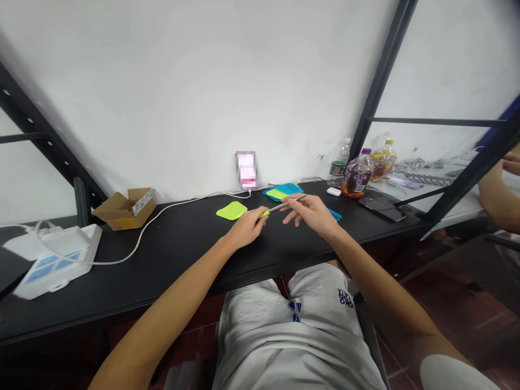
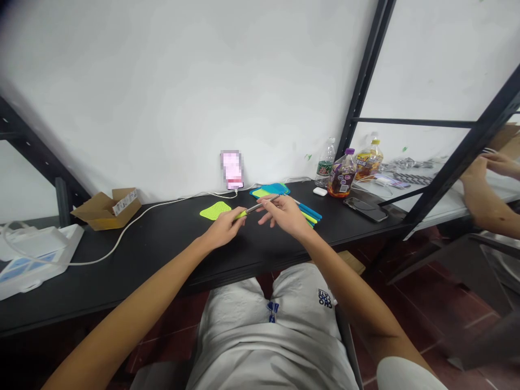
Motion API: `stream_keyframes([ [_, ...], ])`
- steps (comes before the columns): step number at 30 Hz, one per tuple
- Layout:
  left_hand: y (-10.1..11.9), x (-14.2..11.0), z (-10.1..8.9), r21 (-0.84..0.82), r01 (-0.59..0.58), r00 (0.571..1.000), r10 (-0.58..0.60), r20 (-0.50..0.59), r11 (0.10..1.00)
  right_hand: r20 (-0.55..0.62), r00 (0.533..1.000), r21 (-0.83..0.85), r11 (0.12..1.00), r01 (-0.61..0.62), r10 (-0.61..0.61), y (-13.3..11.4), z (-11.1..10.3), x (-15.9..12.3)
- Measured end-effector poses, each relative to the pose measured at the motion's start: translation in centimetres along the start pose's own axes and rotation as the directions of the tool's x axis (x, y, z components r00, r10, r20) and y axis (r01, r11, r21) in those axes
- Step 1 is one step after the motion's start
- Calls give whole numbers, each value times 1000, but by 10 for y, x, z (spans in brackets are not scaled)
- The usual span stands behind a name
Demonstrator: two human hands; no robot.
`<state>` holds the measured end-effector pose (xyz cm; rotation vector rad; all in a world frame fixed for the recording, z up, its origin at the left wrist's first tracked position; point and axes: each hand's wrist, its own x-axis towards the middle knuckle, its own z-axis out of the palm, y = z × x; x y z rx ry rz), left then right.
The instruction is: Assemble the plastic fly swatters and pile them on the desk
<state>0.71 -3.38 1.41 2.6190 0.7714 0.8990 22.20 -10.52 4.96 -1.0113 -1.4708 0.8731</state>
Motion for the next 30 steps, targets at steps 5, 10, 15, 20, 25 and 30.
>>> stream_keyframes([
  [5, 1, -1, 2, 17, 0, 1000, -1, 11, 1000, 47, 999, -7, 1000, -7, 8, 9, 9, 2],
  [10, -2, -1, 3, 87, 23, 998, -18, -59, 996, 81, 995, -37, 998, -47, 50, 19, 11, 3],
  [15, -20, 3, -4, 71, 248, 930, -217, -297, 966, 66, 996, -318, 947, -42, 67, 43, 27, 12],
  [20, -45, 6, -16, 69, 496, 765, -398, -506, 866, 147, 986, -680, 732, 42, 81, 57, 71, 56],
  [25, -63, 1, -27, 43, 610, 674, -490, -552, 791, 79, 982, -886, 463, -11, 173, 60, 127, 105],
  [30, -71, -1, -31, 65, 619, 684, -496, -534, 783, 26, 967, -892, 442, -91, 253, 68, 144, 125],
])
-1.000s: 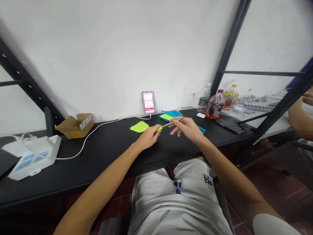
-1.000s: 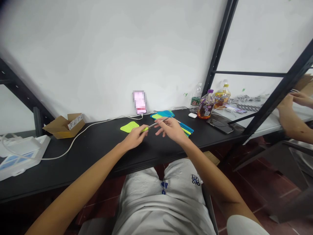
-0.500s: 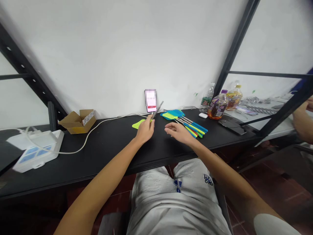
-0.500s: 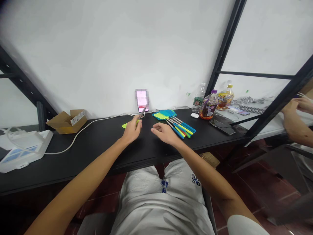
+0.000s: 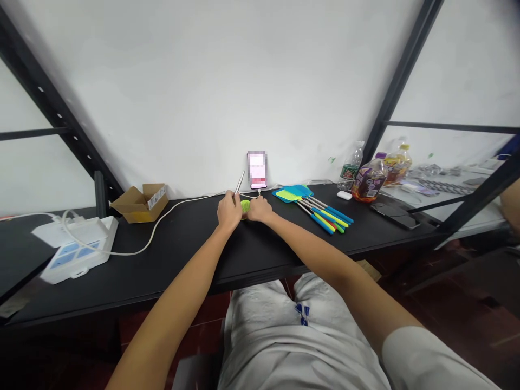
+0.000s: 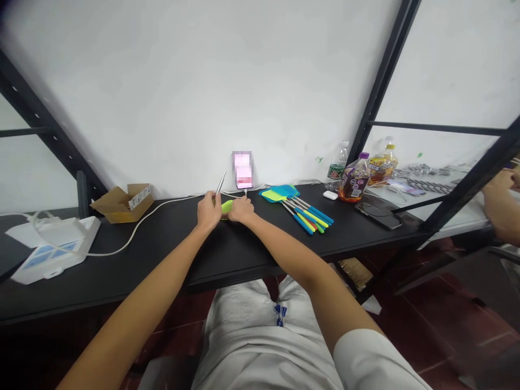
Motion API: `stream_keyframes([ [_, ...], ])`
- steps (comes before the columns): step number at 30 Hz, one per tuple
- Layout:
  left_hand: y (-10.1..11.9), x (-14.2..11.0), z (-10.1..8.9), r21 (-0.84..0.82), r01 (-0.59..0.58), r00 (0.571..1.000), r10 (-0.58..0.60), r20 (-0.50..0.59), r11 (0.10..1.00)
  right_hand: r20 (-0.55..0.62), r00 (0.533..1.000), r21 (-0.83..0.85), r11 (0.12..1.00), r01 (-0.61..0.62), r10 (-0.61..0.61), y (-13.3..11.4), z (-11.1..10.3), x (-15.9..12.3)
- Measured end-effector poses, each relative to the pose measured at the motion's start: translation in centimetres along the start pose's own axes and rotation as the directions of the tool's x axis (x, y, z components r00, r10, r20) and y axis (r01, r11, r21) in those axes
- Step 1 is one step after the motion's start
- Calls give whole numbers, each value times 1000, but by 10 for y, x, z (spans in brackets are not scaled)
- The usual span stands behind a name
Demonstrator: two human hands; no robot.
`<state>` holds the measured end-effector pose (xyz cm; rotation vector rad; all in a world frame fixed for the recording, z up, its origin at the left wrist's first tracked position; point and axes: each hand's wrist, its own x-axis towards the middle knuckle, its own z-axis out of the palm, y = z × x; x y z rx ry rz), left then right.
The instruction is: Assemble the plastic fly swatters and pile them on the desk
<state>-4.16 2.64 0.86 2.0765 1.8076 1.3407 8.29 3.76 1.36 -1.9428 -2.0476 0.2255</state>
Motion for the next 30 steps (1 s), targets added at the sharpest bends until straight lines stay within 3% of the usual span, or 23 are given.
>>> stream_keyframes([
  [3, 0, 0, 2, 16, -22, 1000, 22, 16, 1000, 90, 996, 141, 990, 17, -30, 22, -4, 1],
  [6, 3, -1, 5, 31, -32, 998, 30, 47, 999, 19, 988, 334, 933, 137, -151, 54, -12, -5],
  [8, 4, -2, 7, 22, -58, 996, 56, 74, 998, 4, 980, 502, 848, 171, -200, 73, -16, -11],
  [12, 4, -4, 13, -32, -161, 977, 164, 134, 986, -18, 998, 827, 562, -15, 53, 101, -24, -15],
  [15, 4, -6, 18, -69, -236, 950, 245, 195, 969, -65, 960, 968, 250, -5, 273, 114, -33, -11],
  [18, 7, -10, 21, -95, -301, 908, 315, 277, 949, -75, 934, 994, -49, 98, 349, 122, -42, -9],
  [20, 9, -13, 22, -100, -330, 881, 344, 325, 939, -96, 939, 972, -171, 159, 330, 124, -45, -9],
  [25, 14, -17, 21, -93, -342, 869, 353, 346, 935, -121, 950, 926, -312, 212, 288, 125, -44, -10],
  [30, 16, -18, 20, -108, -342, 871, 358, 336, 933, -107, 965, 908, -373, 193, 238, 121, -40, -9],
])
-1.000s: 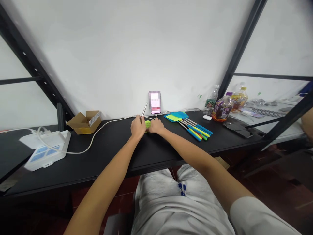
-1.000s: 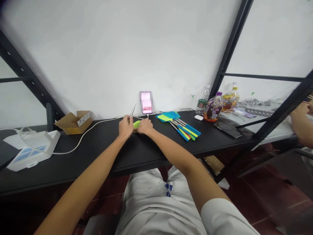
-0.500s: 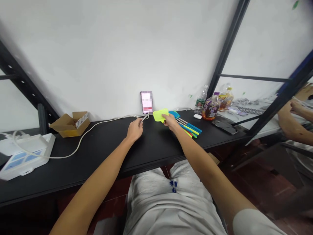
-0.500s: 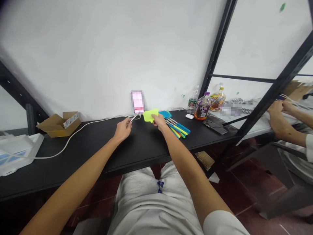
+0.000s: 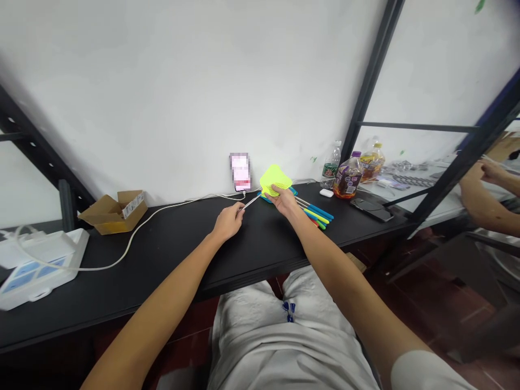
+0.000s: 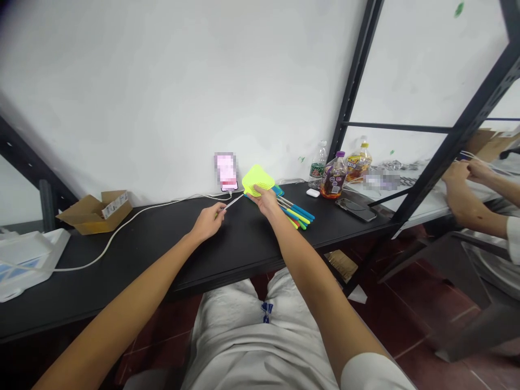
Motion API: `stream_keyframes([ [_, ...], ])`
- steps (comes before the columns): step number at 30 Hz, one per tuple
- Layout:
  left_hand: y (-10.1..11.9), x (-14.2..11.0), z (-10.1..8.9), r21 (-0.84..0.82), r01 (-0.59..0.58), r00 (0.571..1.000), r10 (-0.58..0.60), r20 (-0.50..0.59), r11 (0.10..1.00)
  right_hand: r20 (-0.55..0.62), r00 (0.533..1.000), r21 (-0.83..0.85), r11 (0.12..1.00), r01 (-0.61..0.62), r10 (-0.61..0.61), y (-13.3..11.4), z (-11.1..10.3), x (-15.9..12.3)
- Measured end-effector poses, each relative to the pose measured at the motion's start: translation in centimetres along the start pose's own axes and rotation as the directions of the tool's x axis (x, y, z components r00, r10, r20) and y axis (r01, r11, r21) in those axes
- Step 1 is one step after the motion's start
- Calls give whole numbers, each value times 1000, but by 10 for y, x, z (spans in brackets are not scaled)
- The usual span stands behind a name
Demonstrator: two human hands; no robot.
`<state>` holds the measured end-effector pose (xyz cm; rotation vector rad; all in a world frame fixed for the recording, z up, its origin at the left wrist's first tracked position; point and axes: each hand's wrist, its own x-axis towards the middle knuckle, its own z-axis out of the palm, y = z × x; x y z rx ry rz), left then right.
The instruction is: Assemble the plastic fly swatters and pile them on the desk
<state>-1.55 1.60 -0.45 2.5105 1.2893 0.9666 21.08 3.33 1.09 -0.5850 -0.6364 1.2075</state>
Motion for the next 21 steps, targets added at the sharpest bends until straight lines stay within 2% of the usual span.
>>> stream_keyframes([
  [14, 4, 0, -4, -6, 3, 999, -3, -35, 1000, 15, 995, 52, 994, -98, 97, -1, 5, -4],
  [21, 10, -2, -9, 1, -21, 999, 21, -39, 1000, 58, 988, -72, 987, -141, 145, 0, 5, -5],
])
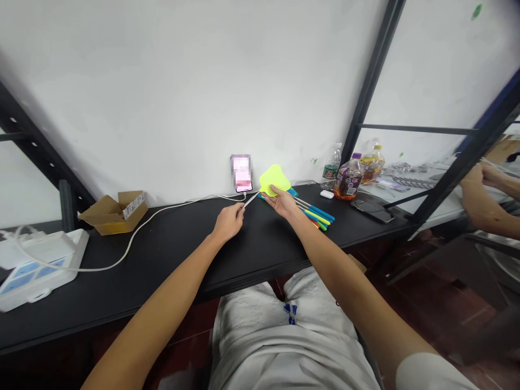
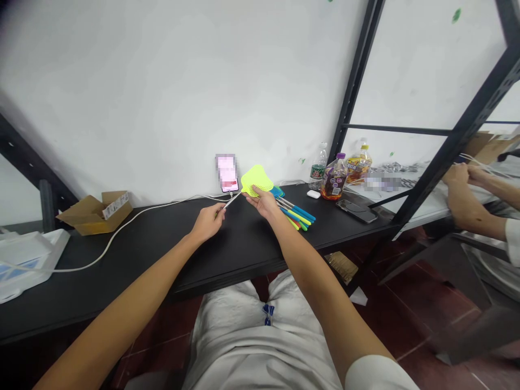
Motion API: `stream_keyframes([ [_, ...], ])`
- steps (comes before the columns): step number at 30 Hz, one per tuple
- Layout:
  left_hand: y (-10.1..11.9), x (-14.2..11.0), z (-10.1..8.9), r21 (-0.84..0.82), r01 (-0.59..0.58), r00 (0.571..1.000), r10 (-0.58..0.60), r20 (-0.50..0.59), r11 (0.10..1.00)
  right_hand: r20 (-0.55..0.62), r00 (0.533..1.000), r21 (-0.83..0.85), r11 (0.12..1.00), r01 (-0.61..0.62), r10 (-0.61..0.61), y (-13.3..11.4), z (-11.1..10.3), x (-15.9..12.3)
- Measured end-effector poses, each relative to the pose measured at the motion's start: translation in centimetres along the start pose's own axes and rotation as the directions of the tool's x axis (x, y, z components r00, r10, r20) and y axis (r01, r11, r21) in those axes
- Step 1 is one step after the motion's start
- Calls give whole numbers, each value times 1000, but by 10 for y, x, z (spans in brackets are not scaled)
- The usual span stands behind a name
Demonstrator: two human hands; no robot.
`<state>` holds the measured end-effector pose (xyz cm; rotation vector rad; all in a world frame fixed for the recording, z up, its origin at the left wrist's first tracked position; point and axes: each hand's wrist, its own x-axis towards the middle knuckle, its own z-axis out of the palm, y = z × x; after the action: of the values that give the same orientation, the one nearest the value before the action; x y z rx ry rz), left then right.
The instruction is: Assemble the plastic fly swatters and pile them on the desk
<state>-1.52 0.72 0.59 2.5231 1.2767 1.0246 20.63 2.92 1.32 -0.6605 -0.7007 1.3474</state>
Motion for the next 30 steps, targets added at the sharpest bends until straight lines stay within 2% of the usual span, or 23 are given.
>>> stream_keyframes([
  [7, 4, 0, -6, 98, 11, 1000, -11, -8, 995, 69, 996, -141, 988, 57, -48, -2, -3, -2],
  [16, 4, 0, -12, 166, 73, 997, -74, -4, 983, 105, 994, -221, 975, -9, 33, 8, -1, -2],
  [25, 5, 1, -10, 177, 71, 996, -80, 42, 982, 154, 985, -369, 929, -13, 75, 10, 0, -4],
  [27, 4, 2, -9, 161, 83, 995, -90, 35, 983, 144, 989, -473, 880, 35, 38, 9, 0, -4],
  [28, 3, 2, -9, 148, 94, 995, -99, 25, 984, 122, 992, -549, 831, 85, -21, 8, 0, -4],
  [30, 1, 2, -10, 112, 115, 993, -115, -10, 987, 71, 972, -730, 653, 203, -223, 5, -2, -3],
])
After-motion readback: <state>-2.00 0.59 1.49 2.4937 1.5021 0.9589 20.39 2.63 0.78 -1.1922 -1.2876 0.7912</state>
